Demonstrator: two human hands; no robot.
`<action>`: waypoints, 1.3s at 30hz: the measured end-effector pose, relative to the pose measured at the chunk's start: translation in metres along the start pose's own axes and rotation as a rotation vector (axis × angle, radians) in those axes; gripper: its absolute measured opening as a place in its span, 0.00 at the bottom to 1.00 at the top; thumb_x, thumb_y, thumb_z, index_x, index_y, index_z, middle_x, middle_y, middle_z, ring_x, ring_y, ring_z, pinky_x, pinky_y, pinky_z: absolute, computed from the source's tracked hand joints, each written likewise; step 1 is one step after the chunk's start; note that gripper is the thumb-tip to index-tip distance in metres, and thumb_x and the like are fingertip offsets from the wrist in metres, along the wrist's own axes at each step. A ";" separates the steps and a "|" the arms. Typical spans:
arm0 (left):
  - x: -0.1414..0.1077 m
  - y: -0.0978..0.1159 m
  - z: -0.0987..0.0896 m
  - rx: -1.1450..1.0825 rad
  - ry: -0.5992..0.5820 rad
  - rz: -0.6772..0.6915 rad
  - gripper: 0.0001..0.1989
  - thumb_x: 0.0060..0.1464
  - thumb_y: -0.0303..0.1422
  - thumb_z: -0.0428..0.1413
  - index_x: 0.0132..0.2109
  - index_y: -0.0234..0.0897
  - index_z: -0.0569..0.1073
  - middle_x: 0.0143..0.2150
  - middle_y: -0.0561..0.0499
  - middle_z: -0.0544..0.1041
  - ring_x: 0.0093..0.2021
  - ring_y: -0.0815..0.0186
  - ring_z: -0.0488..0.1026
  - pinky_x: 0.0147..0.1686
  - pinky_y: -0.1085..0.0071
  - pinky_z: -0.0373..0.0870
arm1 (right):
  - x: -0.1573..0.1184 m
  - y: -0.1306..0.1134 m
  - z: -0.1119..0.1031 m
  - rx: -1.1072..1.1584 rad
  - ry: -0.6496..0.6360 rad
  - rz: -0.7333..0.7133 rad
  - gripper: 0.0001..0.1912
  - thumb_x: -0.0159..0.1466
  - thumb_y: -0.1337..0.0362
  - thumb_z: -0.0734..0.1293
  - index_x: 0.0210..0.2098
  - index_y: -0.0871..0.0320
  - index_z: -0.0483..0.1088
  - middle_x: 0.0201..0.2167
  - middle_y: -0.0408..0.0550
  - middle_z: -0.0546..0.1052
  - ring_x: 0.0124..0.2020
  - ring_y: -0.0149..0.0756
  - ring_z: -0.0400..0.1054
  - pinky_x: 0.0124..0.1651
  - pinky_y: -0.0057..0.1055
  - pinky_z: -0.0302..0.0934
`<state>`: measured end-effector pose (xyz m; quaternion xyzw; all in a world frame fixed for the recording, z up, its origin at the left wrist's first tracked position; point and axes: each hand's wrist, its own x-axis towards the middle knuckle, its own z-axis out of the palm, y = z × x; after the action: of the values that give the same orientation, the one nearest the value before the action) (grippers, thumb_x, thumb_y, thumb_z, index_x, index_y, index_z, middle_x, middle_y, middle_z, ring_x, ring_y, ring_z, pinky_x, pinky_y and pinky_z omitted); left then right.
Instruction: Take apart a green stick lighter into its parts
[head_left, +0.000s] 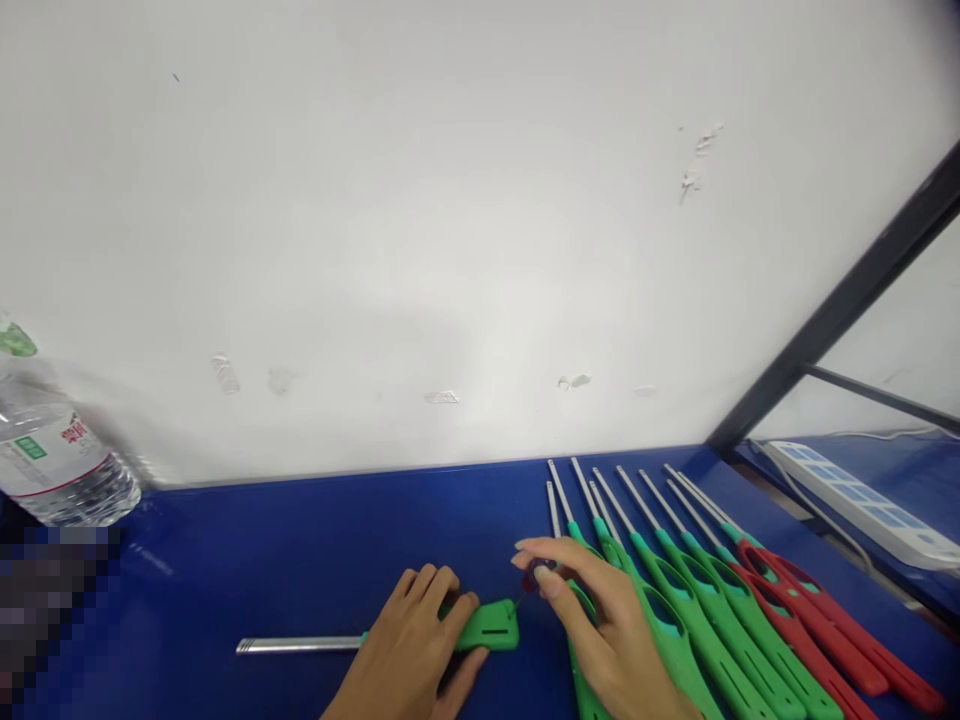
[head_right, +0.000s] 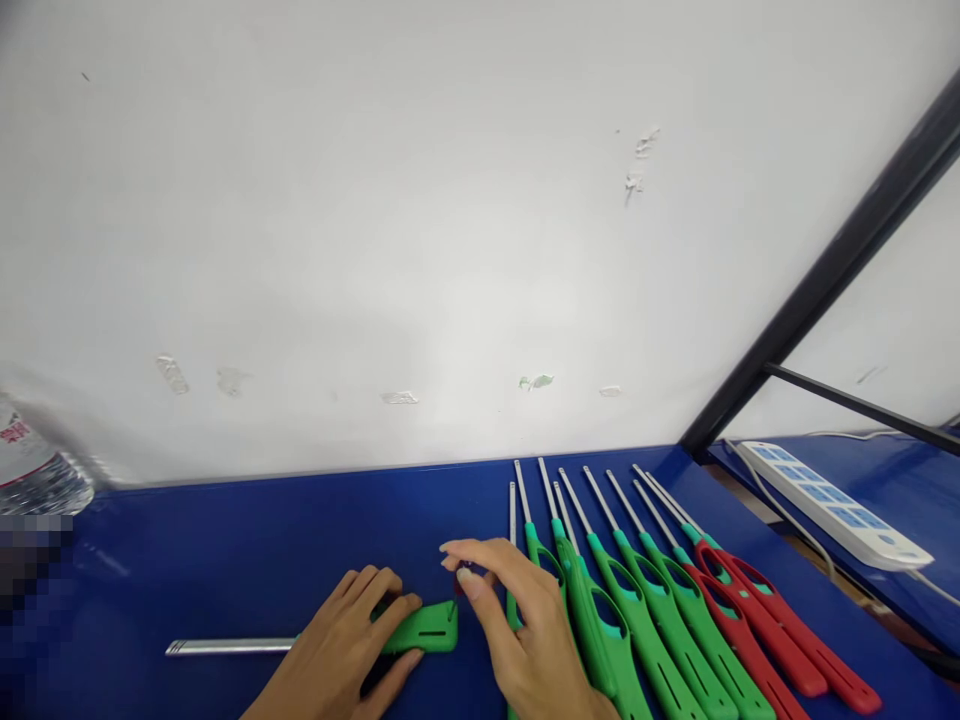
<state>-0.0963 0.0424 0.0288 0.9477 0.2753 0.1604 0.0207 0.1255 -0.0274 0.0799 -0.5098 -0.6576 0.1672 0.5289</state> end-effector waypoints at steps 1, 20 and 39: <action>0.000 0.000 0.000 -0.001 -0.002 0.001 0.15 0.66 0.36 0.60 0.56 0.37 0.73 0.49 0.49 0.77 0.49 0.62 0.77 0.51 0.55 0.79 | 0.000 0.000 0.000 0.012 0.003 -0.002 0.12 0.77 0.63 0.65 0.54 0.43 0.78 0.46 0.43 0.82 0.41 0.34 0.79 0.45 0.27 0.72; 0.000 -0.004 0.005 0.043 0.063 0.027 0.16 0.66 0.38 0.60 0.57 0.38 0.73 0.50 0.48 0.78 0.50 0.61 0.78 0.51 0.55 0.80 | 0.006 0.005 -0.004 0.090 0.074 0.051 0.08 0.78 0.57 0.64 0.48 0.44 0.76 0.40 0.41 0.75 0.39 0.32 0.72 0.43 0.24 0.67; -0.004 -0.007 0.009 0.073 0.107 0.046 0.17 0.66 0.38 0.60 0.58 0.39 0.72 0.51 0.48 0.77 0.49 0.61 0.77 0.49 0.57 0.80 | 0.002 0.005 -0.010 0.035 0.039 0.045 0.09 0.78 0.60 0.63 0.49 0.44 0.75 0.41 0.40 0.78 0.40 0.32 0.73 0.45 0.26 0.67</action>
<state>-0.1003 0.0467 0.0183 0.9439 0.2599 0.2012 -0.0324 0.1366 -0.0268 0.0806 -0.5180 -0.6326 0.1806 0.5466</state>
